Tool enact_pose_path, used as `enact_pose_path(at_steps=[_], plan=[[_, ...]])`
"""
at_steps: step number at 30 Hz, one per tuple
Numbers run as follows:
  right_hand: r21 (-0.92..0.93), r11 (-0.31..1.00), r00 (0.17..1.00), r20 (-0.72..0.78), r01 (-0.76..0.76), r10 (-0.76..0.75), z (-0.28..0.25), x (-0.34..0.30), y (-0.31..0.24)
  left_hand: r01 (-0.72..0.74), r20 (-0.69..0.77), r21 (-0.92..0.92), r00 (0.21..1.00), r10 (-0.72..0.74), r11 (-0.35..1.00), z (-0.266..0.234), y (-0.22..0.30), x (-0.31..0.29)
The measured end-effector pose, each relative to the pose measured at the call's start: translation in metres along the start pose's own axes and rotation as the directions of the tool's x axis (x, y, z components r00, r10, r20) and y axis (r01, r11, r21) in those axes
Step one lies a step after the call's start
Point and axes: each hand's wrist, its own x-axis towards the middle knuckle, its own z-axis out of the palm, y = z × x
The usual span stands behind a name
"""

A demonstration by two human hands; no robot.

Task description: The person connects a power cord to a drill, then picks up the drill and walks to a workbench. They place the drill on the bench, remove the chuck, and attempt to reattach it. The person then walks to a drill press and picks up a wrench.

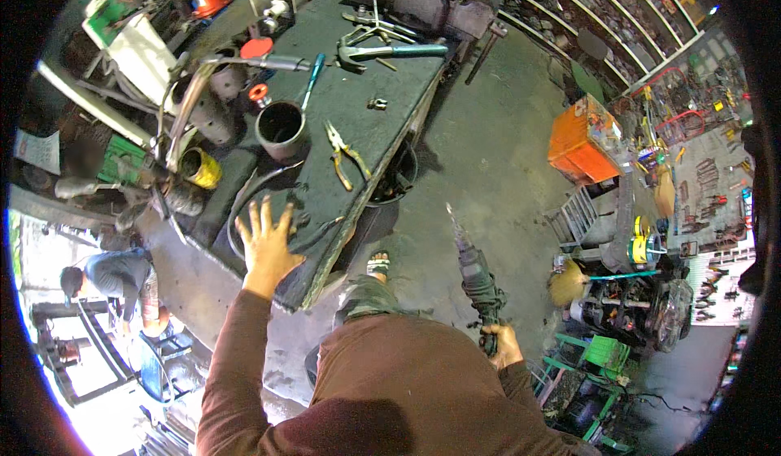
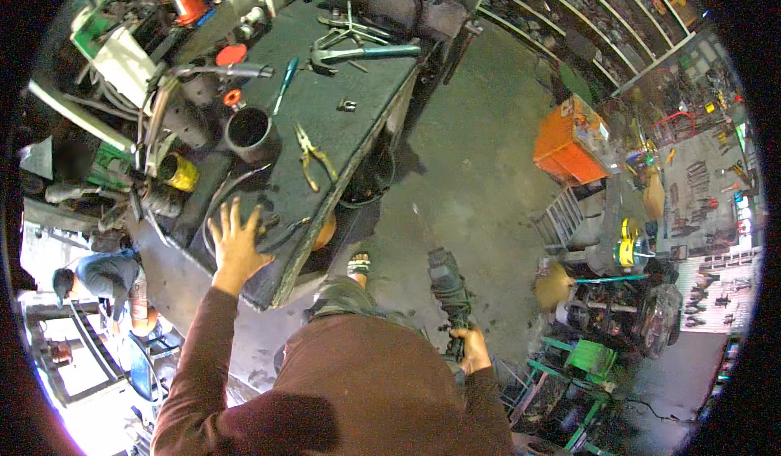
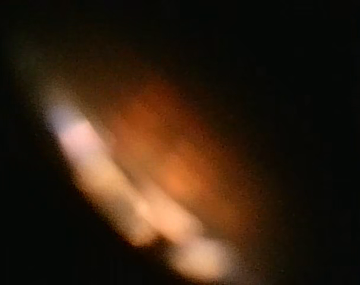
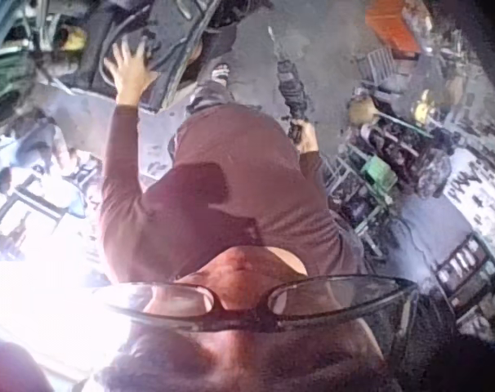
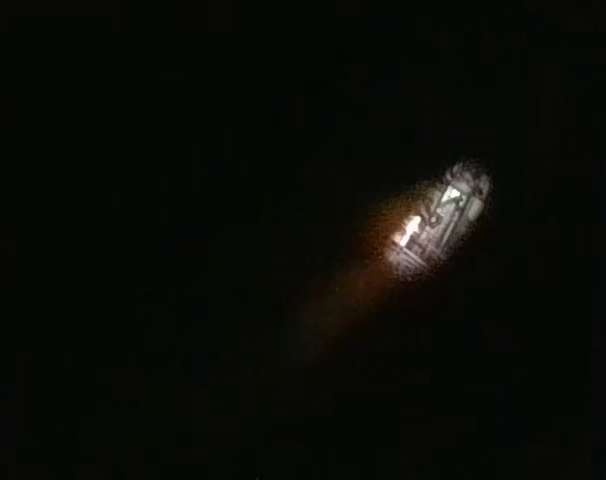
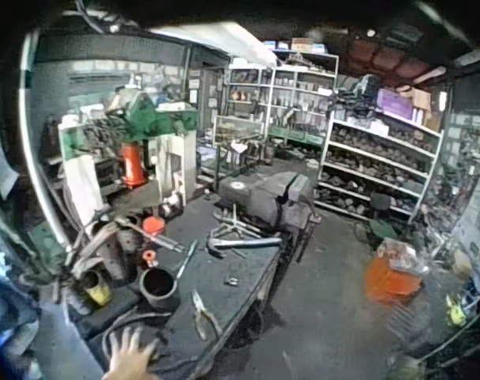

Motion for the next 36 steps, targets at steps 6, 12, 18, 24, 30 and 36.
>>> enact_pose_path(at_steps=[6, 12, 18, 24, 30, 36], plan=[[-0.096, 0.982, 0.975, 0.173, 0.160, -0.142, 0.034, 0.037, -0.100, 0.079, -0.130, -0.091, 0.987, -0.090, 0.993, -0.005, 0.032, -0.024], [-0.137, 0.974, 0.921, 0.370, 0.178, -0.117, 0.074, 0.067, -0.189, -0.027, 0.008, -0.821, 0.998, 0.058, 0.570, -0.032, 0.127, 0.040], [-0.280, 0.869, 0.816, 0.538, 0.408, -0.210, 0.105, 0.083, -0.270, 0.283, 0.244, -0.883, 0.958, 0.148, -0.375, -0.026, 0.244, 0.139], [-0.421, 0.147, 0.426, 0.711, 0.895, -0.560, 0.111, 0.127, -0.313, 0.016, 0.412, -0.370, 0.899, -0.148, -0.929, -0.030, 0.294, 0.181], [-0.372, 0.237, 0.418, 0.888, 0.898, -0.189, 0.123, 0.153, -0.375, -0.422, 0.057, -0.621, 0.816, -0.575, -0.661, -0.047, 0.291, 0.153], [-0.098, -0.301, -0.016, 0.935, 0.949, -0.353, 0.173, 0.128, -0.396, -0.534, -0.271, -0.789, 0.745, -0.609, -0.303, -0.092, 0.263, 0.107]])
